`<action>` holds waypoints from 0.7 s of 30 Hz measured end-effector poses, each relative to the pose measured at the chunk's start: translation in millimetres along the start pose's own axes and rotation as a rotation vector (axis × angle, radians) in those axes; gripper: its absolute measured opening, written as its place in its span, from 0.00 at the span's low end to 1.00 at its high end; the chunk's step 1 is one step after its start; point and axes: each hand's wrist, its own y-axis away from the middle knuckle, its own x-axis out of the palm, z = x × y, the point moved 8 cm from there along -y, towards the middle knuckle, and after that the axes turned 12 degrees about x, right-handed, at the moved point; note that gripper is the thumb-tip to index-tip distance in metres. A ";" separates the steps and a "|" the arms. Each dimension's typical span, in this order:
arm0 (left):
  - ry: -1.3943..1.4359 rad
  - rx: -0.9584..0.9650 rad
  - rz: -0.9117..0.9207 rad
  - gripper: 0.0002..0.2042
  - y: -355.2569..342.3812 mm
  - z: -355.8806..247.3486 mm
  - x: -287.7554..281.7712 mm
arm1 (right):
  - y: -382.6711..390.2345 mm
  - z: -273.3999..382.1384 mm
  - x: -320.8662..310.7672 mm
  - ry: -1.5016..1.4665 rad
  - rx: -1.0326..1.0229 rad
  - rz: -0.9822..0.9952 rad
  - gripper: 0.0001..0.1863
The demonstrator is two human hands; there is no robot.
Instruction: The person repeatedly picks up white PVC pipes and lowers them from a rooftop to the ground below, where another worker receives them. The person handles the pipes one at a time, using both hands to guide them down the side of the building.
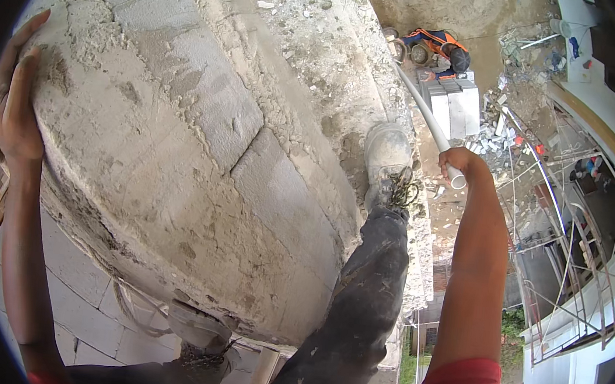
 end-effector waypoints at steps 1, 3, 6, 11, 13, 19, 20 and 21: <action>-0.029 0.045 -0.048 0.20 -1.4 -8.4 -2.2 | 25.3 -10.6 -13.6 0.052 0.032 -0.027 0.05; -0.247 0.023 -0.157 0.18 3.0 -19.3 -10.8 | 80.4 -22.2 -35.4 0.117 0.042 -0.082 0.05; -0.106 -0.099 -0.240 0.17 6.0 -20.6 -12.6 | 172.4 -35.2 -46.7 0.299 0.026 -0.147 0.06; -0.046 -0.296 -0.110 0.15 -0.7 -18.2 -22.1 | 368.8 -58.1 -70.9 0.515 -0.024 -0.269 0.09; 0.033 -0.373 0.030 0.15 -0.3 -17.6 -24.0 | 449.5 -77.7 -72.6 0.572 0.037 -0.297 0.11; 0.256 -0.461 0.239 0.20 0.5 -6.4 -31.4 | 696.5 -121.0 -19.7 0.894 0.153 -0.563 0.19; 0.292 -0.489 0.281 0.21 0.1 -4.4 -29.4 | 739.0 -135.2 -2.2 0.936 0.158 -0.603 0.21; 0.314 -0.513 0.320 0.23 -1.0 -5.3 -27.2 | 778.7 -148.1 15.2 1.052 0.169 -0.688 0.22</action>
